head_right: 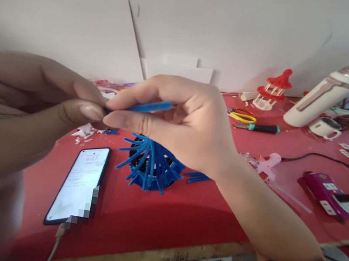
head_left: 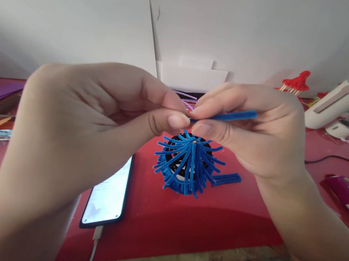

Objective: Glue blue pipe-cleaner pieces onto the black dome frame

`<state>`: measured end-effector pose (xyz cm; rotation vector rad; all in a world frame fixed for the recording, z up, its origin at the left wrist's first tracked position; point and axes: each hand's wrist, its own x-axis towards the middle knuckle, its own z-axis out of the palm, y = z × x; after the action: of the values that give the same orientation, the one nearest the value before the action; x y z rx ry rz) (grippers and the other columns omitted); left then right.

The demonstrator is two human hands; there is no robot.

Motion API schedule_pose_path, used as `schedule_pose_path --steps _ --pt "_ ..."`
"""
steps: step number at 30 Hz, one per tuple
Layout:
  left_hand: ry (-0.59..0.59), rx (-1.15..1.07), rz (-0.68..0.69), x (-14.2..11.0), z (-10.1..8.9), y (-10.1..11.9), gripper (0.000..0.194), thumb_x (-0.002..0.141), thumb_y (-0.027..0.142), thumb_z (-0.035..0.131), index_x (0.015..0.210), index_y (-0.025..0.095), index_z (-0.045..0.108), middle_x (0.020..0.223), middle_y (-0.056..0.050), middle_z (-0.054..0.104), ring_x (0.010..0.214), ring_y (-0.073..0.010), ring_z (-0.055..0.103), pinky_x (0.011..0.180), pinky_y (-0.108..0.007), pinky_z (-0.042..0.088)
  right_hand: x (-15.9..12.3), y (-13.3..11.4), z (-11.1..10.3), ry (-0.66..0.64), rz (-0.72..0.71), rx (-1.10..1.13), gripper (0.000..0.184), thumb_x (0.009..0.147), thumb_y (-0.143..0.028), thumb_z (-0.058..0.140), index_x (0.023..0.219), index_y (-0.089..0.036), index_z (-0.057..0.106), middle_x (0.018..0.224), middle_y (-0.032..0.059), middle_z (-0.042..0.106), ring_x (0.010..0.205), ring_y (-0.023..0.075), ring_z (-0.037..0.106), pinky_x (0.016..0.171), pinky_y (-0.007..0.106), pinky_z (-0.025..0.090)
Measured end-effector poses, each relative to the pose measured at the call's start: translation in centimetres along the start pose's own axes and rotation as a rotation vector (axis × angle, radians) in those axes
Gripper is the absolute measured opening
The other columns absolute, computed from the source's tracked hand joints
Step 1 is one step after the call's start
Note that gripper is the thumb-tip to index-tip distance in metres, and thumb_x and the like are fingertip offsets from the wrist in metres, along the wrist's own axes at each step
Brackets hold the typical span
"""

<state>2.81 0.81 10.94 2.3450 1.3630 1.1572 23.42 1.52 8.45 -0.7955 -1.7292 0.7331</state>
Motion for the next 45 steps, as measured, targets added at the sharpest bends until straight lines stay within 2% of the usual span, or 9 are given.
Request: schedule_pose_path --steps 5,11,17,22,27,30,32,36,45 --pt "-0.022 -0.008 -0.059 0.0 0.0 -0.6 0.025 0.087 0.053 0.072 0.080 0.029 0.077 0.080 0.002 0.077 0.072 -0.0210 0.072 0.064 -0.039 0.059 0.4 0.5 -1.0 -0.154 -0.061 0.082 0.009 0.080 -0.023 0.084 0.081 -0.026 0.076 0.095 -0.0046 0.076 0.089 0.0143 0.074 0.084 0.031 0.066" --pt "-0.045 -0.036 0.021 0.3 0.0 -1.6 0.023 0.089 0.047 0.072 0.081 0.025 0.077 0.076 0.004 0.076 0.066 -0.0145 0.068 0.059 -0.031 0.056 0.9 0.8 -2.7 -0.346 -0.117 0.058 0.010 0.093 -0.026 0.071 0.097 -0.027 0.079 0.104 -0.0037 0.077 0.097 0.0126 0.073 0.084 0.025 0.061" --pt "-0.057 -0.043 0.005 0.5 0.5 -1.5 0.012 0.085 0.034 0.073 0.076 0.027 0.077 0.071 0.009 0.074 0.065 -0.0102 0.067 0.061 -0.023 0.053 0.4 1.4 -2.7 -0.134 -0.077 0.077 0.010 0.079 -0.020 0.084 0.082 -0.028 0.078 0.089 -0.0054 0.077 0.083 0.0123 0.073 0.072 0.025 0.063" --pt "-0.186 -0.074 -0.031 0.3 1.2 -2.3 0.014 0.082 0.032 0.074 0.069 0.026 0.074 0.070 0.007 0.074 0.066 -0.0106 0.068 0.061 -0.021 0.053 -0.5 3.2 -2.9 -0.226 0.008 0.124 0.012 0.075 -0.020 0.087 0.079 -0.029 0.079 0.085 -0.0045 0.079 0.076 0.0131 0.075 0.068 0.025 0.066" --pt "0.160 0.245 -0.254 0.0 0.1 -6.3 0.022 0.090 0.043 0.064 0.093 0.021 0.069 0.092 0.001 0.077 0.082 -0.0143 0.070 0.073 -0.025 0.053 -2.6 5.6 -5.0 0.136 0.030 -0.280 0.003 0.084 -0.028 0.079 0.088 -0.027 0.079 0.091 -0.0005 0.080 0.083 0.0180 0.076 0.077 0.034 0.066" --pt "-0.102 0.650 -0.414 -0.6 -0.4 -10.8 0.035 0.099 0.049 0.047 0.096 0.021 0.067 0.085 0.001 0.073 0.079 -0.0176 0.068 0.070 -0.026 0.048 -4.9 8.4 -6.6 0.063 0.003 -0.641 0.007 0.090 -0.024 0.070 0.091 -0.025 0.077 0.096 0.0030 0.080 0.089 0.0206 0.076 0.078 0.035 0.063" --pt "-0.306 0.703 -0.363 -1.2 -0.1 -13.7 0.040 0.103 0.044 0.035 0.105 0.020 0.066 0.090 0.000 0.075 0.080 -0.0189 0.070 0.065 -0.025 0.047 -6.6 10.5 -7.3 -0.095 0.012 -0.785 0.015 0.091 -0.018 0.061 0.092 -0.023 0.075 0.097 0.0053 0.079 0.087 0.0207 0.076 0.078 0.034 0.063" --pt "-0.397 0.793 -0.258 -2.1 1.0 -16.7 0.038 0.102 0.039 0.037 0.105 0.021 0.070 0.094 -0.002 0.076 0.090 -0.0234 0.072 0.070 -0.027 0.051 -9.2 12.9 -7.5 -0.327 0.075 -0.894 0.024 0.082 -0.013 0.056 0.098 -0.018 0.074 0.104 0.0113 0.077 0.094 0.0265 0.076 0.085 0.042 0.063" --pt "-0.426 0.816 -0.171 -1.9 1.9 -18.0 0.038 0.099 0.033 0.039 0.103 0.020 0.074 0.100 -0.001 0.076 0.102 -0.0241 0.071 0.082 -0.030 0.056 -9.0 10.7 -6.4 -0.083 -0.030 -0.886 0.033 0.084 -0.012 0.054 0.112 -0.021 0.069 0.116 0.0107 0.074 0.109 0.0268 0.071 0.097 0.047 0.059"
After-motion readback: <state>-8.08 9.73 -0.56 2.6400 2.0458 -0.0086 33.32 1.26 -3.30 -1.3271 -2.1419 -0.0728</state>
